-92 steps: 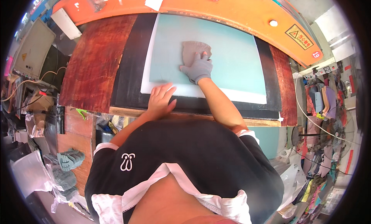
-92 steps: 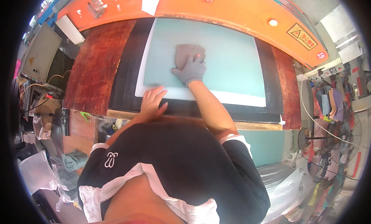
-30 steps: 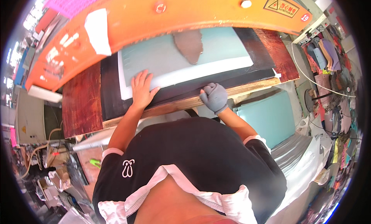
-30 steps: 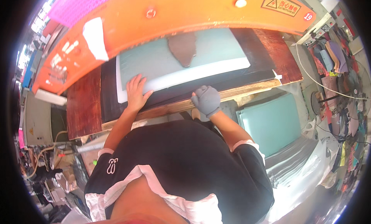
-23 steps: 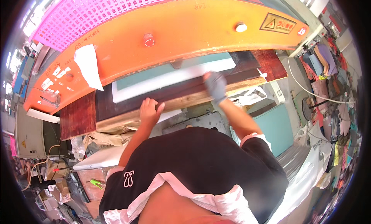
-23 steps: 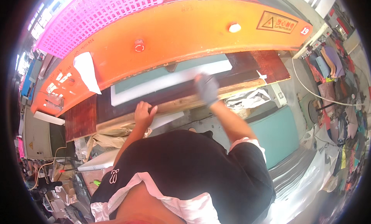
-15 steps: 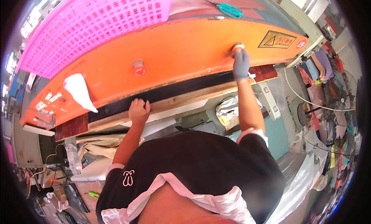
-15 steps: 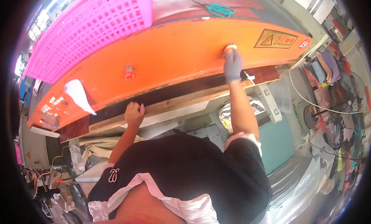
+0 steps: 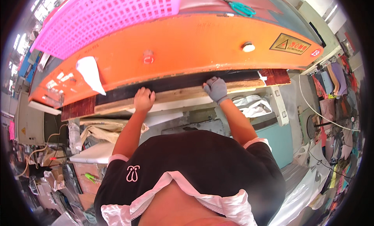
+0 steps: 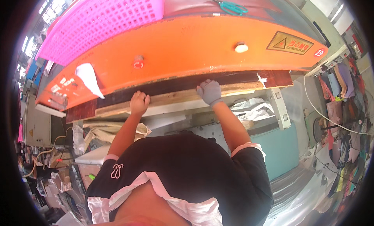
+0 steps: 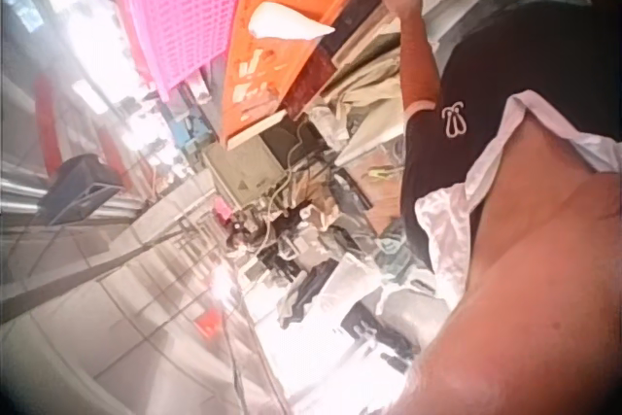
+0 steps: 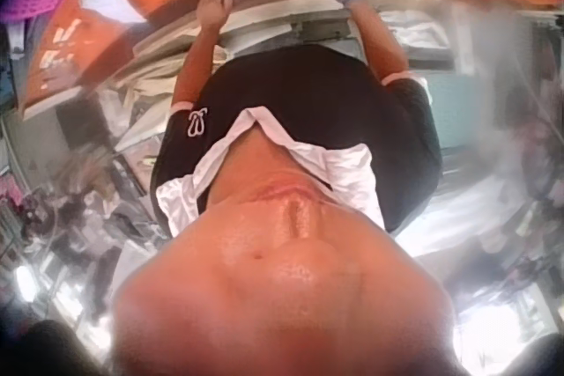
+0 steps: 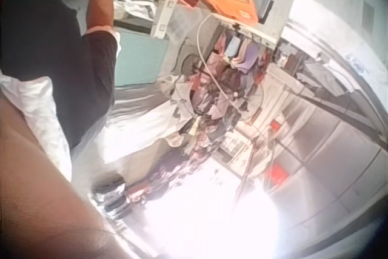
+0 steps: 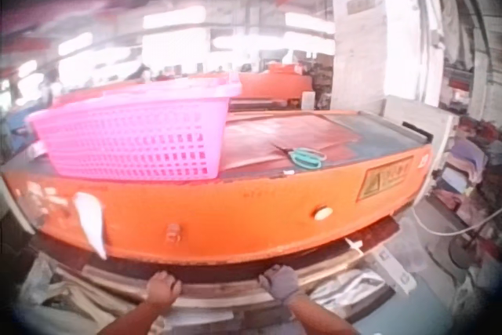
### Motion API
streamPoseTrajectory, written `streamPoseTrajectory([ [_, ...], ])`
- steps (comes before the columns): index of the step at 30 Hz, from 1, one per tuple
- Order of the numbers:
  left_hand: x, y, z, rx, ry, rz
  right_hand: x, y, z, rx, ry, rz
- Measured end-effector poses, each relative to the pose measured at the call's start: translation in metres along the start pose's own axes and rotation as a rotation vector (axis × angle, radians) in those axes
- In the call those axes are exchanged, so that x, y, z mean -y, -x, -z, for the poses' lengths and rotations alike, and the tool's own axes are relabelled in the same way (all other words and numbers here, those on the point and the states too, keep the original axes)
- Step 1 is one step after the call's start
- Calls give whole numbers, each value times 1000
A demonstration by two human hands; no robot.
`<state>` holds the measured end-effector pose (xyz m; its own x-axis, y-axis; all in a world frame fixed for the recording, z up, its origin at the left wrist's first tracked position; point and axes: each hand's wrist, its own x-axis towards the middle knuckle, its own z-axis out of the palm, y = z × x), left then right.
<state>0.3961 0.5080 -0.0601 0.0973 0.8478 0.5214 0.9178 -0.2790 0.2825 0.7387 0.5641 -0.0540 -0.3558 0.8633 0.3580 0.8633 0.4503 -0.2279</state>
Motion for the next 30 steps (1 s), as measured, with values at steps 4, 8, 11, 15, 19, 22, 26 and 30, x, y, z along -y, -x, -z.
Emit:
streamPoseTrajectory([
  [4,2,0,1,75,64,74,-4,0,-3,-6,48,-5],
  [8,-7,10,5,104,81,111,-5,9,-1,-60,-30,-24],
  [11,-25,30,15,144,74,128,3,38,6,-109,-78,-56],
  [15,-53,76,41,240,61,127,26,98,24,-194,-96,-28],
  [19,-84,135,71,257,70,118,58,162,49,-208,-54,-80],
  [22,-110,184,92,184,106,102,82,213,65,-237,-57,-118],
  [26,-136,242,110,56,160,24,104,271,83,-187,-127,-183],
  [30,-155,288,130,94,206,9,127,274,94,-290,-115,-105],
])
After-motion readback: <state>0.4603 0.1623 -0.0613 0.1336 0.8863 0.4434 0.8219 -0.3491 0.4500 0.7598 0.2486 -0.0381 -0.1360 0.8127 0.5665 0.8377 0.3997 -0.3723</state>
